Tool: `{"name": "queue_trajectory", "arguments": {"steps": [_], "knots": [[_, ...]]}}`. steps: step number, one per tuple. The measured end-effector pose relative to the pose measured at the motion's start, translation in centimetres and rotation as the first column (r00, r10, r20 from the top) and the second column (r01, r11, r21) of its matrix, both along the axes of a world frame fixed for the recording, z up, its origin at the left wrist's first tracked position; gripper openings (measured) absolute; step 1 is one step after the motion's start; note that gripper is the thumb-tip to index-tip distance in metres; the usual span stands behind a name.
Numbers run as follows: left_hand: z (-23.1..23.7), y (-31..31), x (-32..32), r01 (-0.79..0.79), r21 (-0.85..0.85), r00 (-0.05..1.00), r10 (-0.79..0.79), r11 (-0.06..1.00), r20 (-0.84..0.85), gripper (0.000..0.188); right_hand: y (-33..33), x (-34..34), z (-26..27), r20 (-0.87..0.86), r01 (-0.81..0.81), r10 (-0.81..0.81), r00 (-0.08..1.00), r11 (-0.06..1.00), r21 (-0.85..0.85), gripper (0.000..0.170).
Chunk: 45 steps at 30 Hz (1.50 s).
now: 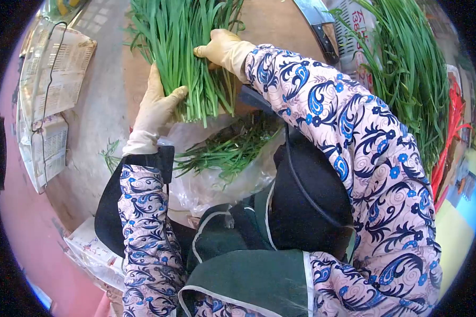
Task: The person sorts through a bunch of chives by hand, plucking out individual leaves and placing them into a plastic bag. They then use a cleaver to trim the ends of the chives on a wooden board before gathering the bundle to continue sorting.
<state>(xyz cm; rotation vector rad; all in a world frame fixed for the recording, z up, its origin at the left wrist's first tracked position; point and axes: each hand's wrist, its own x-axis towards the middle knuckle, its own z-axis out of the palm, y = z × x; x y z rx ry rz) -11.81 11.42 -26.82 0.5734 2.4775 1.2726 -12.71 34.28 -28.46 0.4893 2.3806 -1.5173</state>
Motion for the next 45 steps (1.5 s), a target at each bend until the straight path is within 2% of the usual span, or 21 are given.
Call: {"name": "queue_trajectory", "arguments": {"steps": [2,6,7,8,11,13,14,15,19,22,23,25,26,27,29,30,34,39,43,45], "knots": [[0.4,-0.4,-0.3,0.033,0.021,0.987,-0.036,0.999,0.156,0.091,0.7,1.1,0.8,-0.05,-0.036,0.036,0.998,0.999,0.01,0.063],[2.1,-0.9,0.5,-0.014,0.103,0.972,-0.011,0.995,0.235,0.087,0.9,2.4,2.3,-0.013,-0.056,0.056,0.998,0.998,-0.008,0.072],[2.2,-0.9,0.4,-0.034,0.062,0.978,0.021,0.997,0.208,0.087,1.2,2.7,2.6,0.006,-0.06,0.06,0.998,0.998,-0.02,0.074],[2.4,-0.9,0.4,-0.069,0.091,0.969,0.045,0.994,0.245,0.087,1.5,3.0,2.8,0.027,-0.062,0.063,0.998,0.998,-0.031,0.076],[3.5,-0.5,0.8,-0.163,0.202,0.941,0.09,0.966,0.327,0.091,2.1,3.9,2.9,0.102,-0.085,0.098,0.99,0.988,-0.127,0.064],[2.6,-1.1,0.3,-0.173,0.058,0.977,0.164,0.983,0.14,0.095,1.8,4.3,3.2,0.2,-0.057,0.104,0.974,0.972,-0.227,0.05],[2.0,-1.3,-0.2,-0.187,-0.014,0.981,0.188,0.982,0.04,0.097,1.7,4.6,2.9,0.209,-0.076,0.127,0.97,0.968,-0.239,0.049],[1.7,-1.5,-0.5,-0.197,-0.043,0.98,0.197,0.979,-0.006,0.103,1.4,5.0,2.7,0.214,-0.095,0.15,0.965,0.964,-0.248,0.049],[4.4,0.6,1.3,-0.187,-0.086,0.981,0.182,0.979,-0.065,0.106,-0.1,6.0,3.6,0.287,-0.071,0.147,0.947,0.963,-0.258,0.044],[4.4,0.7,2.5,-0.114,-0.107,0.941,0.073,0.988,-0.33,0.11,-0.3,5.4,3.0,0.295,-0.04,0.126,0.947,0.959,-0.28,0.044],[3.9,0.3,2.6,-0.1,-0.13,0.889,0.029,0.986,-0.457,0.118,-0.2,5.1,3.0,0.289,-0.05,0.128,0.949,0.964,-0.263,0.045],[4.7,0.1,4.1,-0.077,-0.283,0.826,-0.097,0.956,-0.555,0.122,-0.3,5.1,4.9,0.316,-0.07,0.137,0.939,0.974,-0.216,0.043],[5.4,-0.6,5.4,-0.073,-0.354,0.785,-0.165,0.932,-0.597,0.125,-0.7,5.1,4.0,0.231,-0.22,0.256,0.939,0.96,-0.172,0.043],[5.8,-0.5,6.2,-0.031,-0.408,0.783,-0.232,0.912,-0.577,0.13,0.1,4.3,2.2,0.154,-0.364,0.378,0.913,0.924,-0.115,0.042],[5.9,0.0,7.7,0.004,-0.495,0.784,-0.31,0.869,-0.538,0.129,-0.2,4.6,3.5,0.26,-0.121,0.197,0.945,0.951,-0.284,0.039],[5.5,0.3,8.3,0.022,-0.535,0.785,-0.346,0.844,-0.514,0.129,-0.3,4.6,3.3,0.253,-0.132,0.207,0.945,0.95,-0.284,0.038],[3.0,0.9,8.4,-0.032,-0.497,0.778,-0.29,0.867,-0.557,0.12,-0.5,4.9,3.5,0.236,-0.146,0.207,0.949,0.957,-0.25,0.032],[2.0,1.1,7.5,-0.113,-0.552,0.74,-0.3,0.826,-0.601,0.112,-0.6,5.4,3.1,0.177,-0.185,0.221,0.959,0.962,-0.201,0.028],[2.6,1.6,7.3,-0.102,-0.635,0.767,-0.346,0.766,-0.54,0.115,-0.6,5.4,2.4,0.172,-0.181,0.213,0.962,0.966,-0.183,0.026],[3.6,1.7,7.1,-0.06,-0.635,0.793,-0.35,0.771,-0.499,0.116,-0.4,5.3,2.5,0.171,-0.2,0.222,0.96,0.97,-0.138,0.023]]}}
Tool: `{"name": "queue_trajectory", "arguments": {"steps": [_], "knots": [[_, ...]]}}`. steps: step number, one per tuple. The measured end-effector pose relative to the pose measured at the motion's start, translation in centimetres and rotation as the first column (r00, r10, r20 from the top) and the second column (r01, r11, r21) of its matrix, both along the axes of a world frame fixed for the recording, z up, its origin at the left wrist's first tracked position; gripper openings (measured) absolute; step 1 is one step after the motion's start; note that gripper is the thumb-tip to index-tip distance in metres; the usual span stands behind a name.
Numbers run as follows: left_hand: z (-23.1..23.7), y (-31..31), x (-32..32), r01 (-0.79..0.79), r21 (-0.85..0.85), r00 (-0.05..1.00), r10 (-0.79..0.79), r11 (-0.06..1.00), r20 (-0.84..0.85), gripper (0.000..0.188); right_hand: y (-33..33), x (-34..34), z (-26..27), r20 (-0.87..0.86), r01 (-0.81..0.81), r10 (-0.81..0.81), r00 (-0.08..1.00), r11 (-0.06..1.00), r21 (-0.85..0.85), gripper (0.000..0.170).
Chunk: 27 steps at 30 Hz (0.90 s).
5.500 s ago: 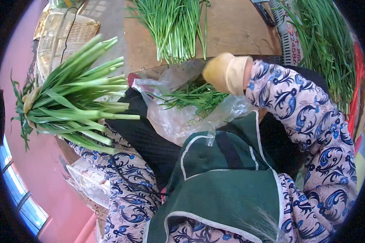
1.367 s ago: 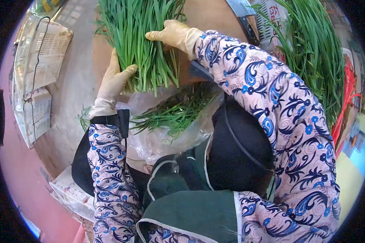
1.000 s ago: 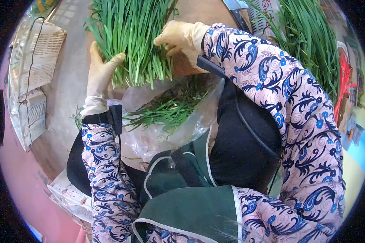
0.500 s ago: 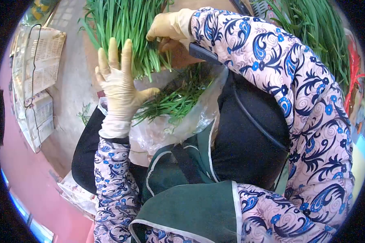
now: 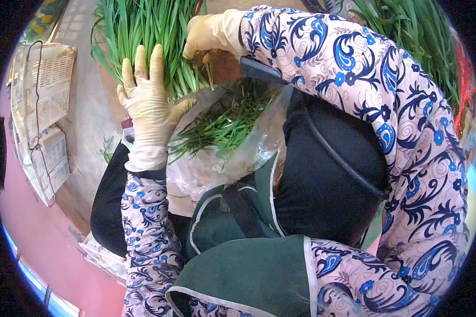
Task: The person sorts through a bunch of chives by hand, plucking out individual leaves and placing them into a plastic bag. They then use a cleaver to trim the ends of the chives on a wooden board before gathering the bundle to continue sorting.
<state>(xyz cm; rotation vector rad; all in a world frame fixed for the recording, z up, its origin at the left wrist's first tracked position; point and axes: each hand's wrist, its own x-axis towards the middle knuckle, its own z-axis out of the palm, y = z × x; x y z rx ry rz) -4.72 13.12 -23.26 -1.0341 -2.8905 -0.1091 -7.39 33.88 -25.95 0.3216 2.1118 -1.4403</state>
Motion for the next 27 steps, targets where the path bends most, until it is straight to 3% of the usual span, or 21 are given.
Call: {"name": "queue_trajectory", "arguments": {"steps": [4,7,12,17,22,24,27], "knots": [[0.6,-0.1,-0.8,0.063,0.074,0.998,-0.061,0.995,-0.025,0.118,-0.1,0.2,-0.8,-0.051,-0.021,0.024,0.998,0.998,0.066,0.021],[-0.3,0.4,-0.8,0.015,0.051,0.999,-0.013,0.999,-0.036,0.116,0.0,0.6,0.0,-0.075,-0.023,0.025,0.997,0.999,0.032,0.017],[-0.2,0.6,-1.0,0.06,0.093,0.997,-0.056,0.994,-0.046,0.102,-0.8,1.6,0.6,0.027,0.132,-0.13,0.991,0.976,-0.172,0.011],[-0.7,1.9,-1.3,-0.023,0.113,0.993,0.035,0.993,-0.11,0.096,-0.8,1.2,0.1,0.053,0.127,-0.119,0.992,0.975,-0.183,0.016],[-1.3,2.3,-1.4,-0.071,0.041,0.989,0.076,0.997,-0.126,0.104,0.0,1.8,-0.6,0.065,0.006,0.008,0.998,0.978,-0.211,0.018],[-1.5,1.8,-1.4,-0.078,0.037,0.99,0.082,0.996,-0.114,0.105,-0.3,2.4,0.2,0.185,0.065,-0.007,0.983,0.948,-0.31,0.018],[-1.7,1.8,-1.5,-0.083,0.037,0.99,0.087,0.996,-0.107,0.106,0.1,3.8,-0.5,0.266,-0.179,0.306,0.914,0.893,-0.412,0.023]]}}
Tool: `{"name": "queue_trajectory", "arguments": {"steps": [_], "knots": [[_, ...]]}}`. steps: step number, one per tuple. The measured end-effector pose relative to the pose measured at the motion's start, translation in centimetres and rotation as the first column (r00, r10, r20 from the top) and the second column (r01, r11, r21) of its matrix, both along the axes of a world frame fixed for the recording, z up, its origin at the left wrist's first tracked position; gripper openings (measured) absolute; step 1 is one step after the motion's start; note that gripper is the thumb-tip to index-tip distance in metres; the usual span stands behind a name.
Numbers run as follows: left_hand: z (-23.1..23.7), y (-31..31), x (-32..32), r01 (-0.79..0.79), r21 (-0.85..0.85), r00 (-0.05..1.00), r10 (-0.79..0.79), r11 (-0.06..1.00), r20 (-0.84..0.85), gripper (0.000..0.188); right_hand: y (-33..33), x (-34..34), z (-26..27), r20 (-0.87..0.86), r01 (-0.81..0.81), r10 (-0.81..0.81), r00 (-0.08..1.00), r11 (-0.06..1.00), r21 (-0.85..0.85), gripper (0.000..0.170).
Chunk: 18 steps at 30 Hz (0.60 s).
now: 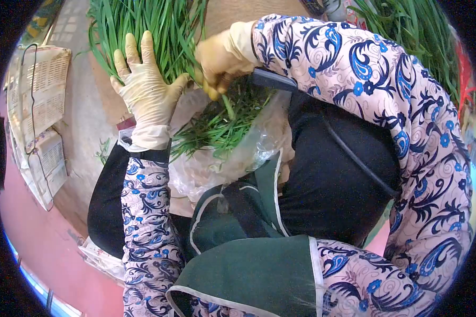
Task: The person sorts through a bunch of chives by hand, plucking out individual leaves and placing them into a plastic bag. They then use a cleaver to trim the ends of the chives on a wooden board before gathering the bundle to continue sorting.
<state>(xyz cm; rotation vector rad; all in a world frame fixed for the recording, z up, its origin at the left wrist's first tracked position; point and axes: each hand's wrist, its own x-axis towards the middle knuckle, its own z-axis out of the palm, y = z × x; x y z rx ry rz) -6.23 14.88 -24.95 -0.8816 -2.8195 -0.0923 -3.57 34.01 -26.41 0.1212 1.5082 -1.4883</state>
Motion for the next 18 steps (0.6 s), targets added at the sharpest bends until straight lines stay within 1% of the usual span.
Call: {"name": "queue_trajectory", "arguments": {"steps": [1,2,3,4,6,7,8,11,12,13,14,15,16,18], "knots": [[0.0,0.0,0.0,-0.001,-0.002,1.0,0.001,1.0,-0.006,0.106,-0.1,0.3,-0.4,0.028,-0.169,0.168,0.985,0.985,0.035,0.028],[-0.1,0.0,0.0,-0.002,-0.005,1.0,0.002,1.0,-0.014,0.106,-0.4,0.8,-0.8,0.088,-0.313,0.305,0.948,0.945,0.098,0.031],[0.1,0.0,-0.1,-0.002,-0.003,1.0,0.002,1.0,-0.009,0.105,-0.9,1.2,-0.8,-0.029,-0.608,0.626,0.779,0.767,0.207,0.03],[0.1,0.0,-0.2,-0.001,-0.002,1.0,0.001,1.0,-0.008,0.105,-1.7,1.8,-0.5,-0.102,-0.797,0.865,0.492,0.494,0.346,0.028],[0.1,0.1,-0.3,-0.003,-0.001,1.0,0.003,1.0,-0.006,0.104,-2.9,3.0,1.0,0.003,-0.878,0.944,0.33,0.306,0.368,0.021],[0.2,0.2,-0.3,-0.004,-0.002,1.0,0.004,1.0,-0.007,0.104,-0.6,7.4,-9.0,-0.368,-0.799,0.862,0.348,0.478,0.365,0.021],[0.2,0.2,-0.3,-0.006,-0.003,1.0,0.006,1.0,-0.007,0.103,-2.8,7.5,-5.1,-0.18,-0.795,0.934,0.307,0.356,0.492,0.021],[0.2,0.2,-0.2,0.002,0.024,1.0,-0.002,1.0,-0.006,0.101,-6.2,8.2,-4.4,-0.208,-0.654,0.938,0.278,0.343,0.674,0.029],[0.3,0.2,-0.3,0.004,0.028,1.0,-0.004,1.0,-0.004,0.101,-6.6,8.3,-3.7,-0.317,-0.653,0.906,0.281,0.422,0.629,0.028],[0.5,0.4,-0.5,0.006,0.035,1.0,-0.006,0.999,0.0,0.1,-6.5,7.7,-1.5,-0.418,-0.653,0.863,0.284,0.493,0.575,0.027],[0.6,0.4,-0.6,0.008,0.039,1.0,-0.008,0.999,0.002,0.1,-6.5,7.5,-0.5,-0.516,-0.652,0.807,0.287,0.56,0.512,0.026],[0.6,0.3,-0.6,0.006,0.04,1.0,-0.007,0.999,0.007,0.1,-6.6,7.0,-1.4,-0.553,-0.605,0.756,0.351,0.634,0.482,0.024],[0.7,0.4,-0.7,0.006,0.043,1.0,-0.006,0.999,0.012,0.099,-6.7,6.6,-2.2,-0.589,-0.553,0.697,0.41,0.703,0.447,0.029],[0.7,0.3,-0.6,0.008,0.053,1.0,-0.009,0.999,0.019,0.099,-6.6,5.6,-2.2,-0.634,-0.527,0.664,0.398,0.731,0.435,0.028]]}}
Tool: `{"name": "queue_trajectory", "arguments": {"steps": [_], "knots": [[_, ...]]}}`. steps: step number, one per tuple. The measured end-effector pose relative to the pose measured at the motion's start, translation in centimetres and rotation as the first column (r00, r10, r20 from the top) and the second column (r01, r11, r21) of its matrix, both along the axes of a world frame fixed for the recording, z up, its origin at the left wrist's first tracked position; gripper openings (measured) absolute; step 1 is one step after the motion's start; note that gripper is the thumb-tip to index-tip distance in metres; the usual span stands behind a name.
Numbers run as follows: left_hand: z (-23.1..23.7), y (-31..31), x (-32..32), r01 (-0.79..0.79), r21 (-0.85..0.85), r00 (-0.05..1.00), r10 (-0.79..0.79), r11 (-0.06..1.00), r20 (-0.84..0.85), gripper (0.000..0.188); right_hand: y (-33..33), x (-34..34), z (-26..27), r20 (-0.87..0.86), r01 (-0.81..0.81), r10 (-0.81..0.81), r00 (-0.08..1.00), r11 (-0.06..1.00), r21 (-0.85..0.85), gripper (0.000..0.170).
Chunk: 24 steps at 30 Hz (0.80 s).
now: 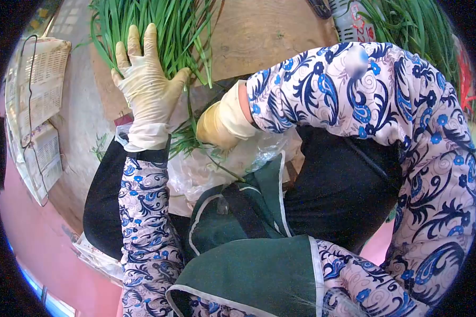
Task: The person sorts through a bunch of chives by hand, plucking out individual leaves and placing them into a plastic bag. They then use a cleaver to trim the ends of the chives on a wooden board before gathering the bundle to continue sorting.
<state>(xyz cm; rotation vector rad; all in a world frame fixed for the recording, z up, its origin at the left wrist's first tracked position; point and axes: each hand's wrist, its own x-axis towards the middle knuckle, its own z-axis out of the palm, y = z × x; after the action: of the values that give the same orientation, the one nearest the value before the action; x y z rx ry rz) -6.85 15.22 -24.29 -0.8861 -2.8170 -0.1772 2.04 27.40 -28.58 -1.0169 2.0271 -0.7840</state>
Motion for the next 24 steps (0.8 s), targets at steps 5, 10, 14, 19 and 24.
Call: {"name": "queue_trajectory", "arguments": {"steps": [5,10,14,19,24], "knots": [[0.0,0.2,0.0,-0.005,0.008,1.0,0.005,1.0,0.002,0.096,1.2,-3.3,4.4,-0.106,0.12,-0.088,0.99,0.93,0.348,0.024],[0.0,0.5,-0.4,0.012,0.044,1.0,-0.012,0.999,-0.006,0.096,4.4,-6.2,4.5,-0.077,0.643,-0.668,0.74,0.669,0.374,0.037],[-0.1,0.5,-0.3,0.004,0.065,1.0,-0.004,0.998,0.001,0.097,4.2,-6.6,2.9,-0.25,0.727,-0.688,0.682,0.6,0.333,0.04],[-0.2,0.5,-0.4,-0.005,0.068,1.0,0.004,0.998,0.003,0.098,4.5,-7.1,2.7,-0.212,0.763,-0.739,0.64,0.579,0.288,0.041],[-0.3,0.5,-0.4,0.03,0.082,0.999,-0.028,0.996,-0.03,0.097,5.3,-6.8,2.7,0.262,0.809,-0.831,0.49,0.546,0.218,0.022]]}}
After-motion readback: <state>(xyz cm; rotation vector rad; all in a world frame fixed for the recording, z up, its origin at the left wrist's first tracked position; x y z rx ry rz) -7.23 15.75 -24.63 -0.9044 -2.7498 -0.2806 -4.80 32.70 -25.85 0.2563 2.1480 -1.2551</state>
